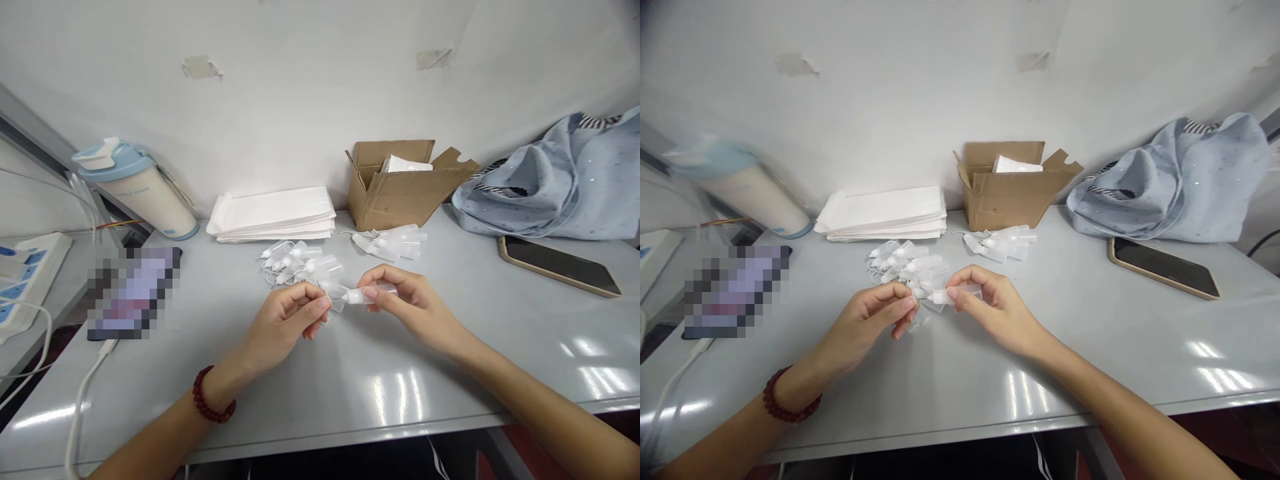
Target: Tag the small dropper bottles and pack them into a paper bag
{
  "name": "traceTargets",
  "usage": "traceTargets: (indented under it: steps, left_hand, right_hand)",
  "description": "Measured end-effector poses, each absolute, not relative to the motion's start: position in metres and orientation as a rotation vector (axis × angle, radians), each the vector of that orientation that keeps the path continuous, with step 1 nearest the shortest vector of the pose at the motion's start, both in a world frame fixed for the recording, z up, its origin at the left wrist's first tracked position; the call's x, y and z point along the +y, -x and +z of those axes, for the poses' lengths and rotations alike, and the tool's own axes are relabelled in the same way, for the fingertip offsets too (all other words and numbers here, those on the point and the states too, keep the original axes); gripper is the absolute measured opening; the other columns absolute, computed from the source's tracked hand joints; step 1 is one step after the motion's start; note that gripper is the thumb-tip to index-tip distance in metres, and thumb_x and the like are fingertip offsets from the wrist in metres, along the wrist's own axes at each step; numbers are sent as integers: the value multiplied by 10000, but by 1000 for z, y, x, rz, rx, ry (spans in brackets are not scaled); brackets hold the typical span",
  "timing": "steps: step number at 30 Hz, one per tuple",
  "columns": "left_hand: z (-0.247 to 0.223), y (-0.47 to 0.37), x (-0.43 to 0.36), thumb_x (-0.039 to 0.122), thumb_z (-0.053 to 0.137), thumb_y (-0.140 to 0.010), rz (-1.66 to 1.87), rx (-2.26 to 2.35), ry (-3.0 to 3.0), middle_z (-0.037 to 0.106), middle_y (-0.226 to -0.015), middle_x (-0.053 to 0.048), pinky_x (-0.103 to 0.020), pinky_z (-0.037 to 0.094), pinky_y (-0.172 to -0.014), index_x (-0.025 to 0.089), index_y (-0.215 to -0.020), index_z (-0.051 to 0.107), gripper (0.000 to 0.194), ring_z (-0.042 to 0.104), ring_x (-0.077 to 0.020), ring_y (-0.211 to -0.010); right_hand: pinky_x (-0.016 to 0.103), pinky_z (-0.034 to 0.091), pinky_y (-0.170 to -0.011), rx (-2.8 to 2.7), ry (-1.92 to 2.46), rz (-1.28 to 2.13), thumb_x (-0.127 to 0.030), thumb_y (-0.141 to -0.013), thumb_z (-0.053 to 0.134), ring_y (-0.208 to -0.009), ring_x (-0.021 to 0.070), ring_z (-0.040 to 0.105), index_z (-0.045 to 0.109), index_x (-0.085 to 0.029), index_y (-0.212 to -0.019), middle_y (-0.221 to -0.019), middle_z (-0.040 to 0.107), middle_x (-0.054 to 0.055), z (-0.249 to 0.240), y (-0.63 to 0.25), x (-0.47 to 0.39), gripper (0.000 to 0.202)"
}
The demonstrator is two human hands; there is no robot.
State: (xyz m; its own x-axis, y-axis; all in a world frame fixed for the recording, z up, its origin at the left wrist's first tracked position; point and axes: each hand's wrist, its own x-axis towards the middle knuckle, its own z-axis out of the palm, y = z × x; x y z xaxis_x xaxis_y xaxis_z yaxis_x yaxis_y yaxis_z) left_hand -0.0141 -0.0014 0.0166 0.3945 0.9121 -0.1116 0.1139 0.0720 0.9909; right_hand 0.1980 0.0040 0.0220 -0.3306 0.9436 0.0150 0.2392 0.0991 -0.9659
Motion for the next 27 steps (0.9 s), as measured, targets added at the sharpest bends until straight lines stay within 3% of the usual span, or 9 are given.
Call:
traceTargets:
  steps: [27]
  left_hand:
    - [14,14,-3,340,517,-886,752,1075,-1506,522,-629,38,-218,398,-534,183,-730,564,226,464,-79,-537]
  right_hand:
    - [236,397,-612,-1763,1173,1301,-326,-885,514,-682,113,518,582,-195,-830,-770,572,-4,21,-195,2,158]
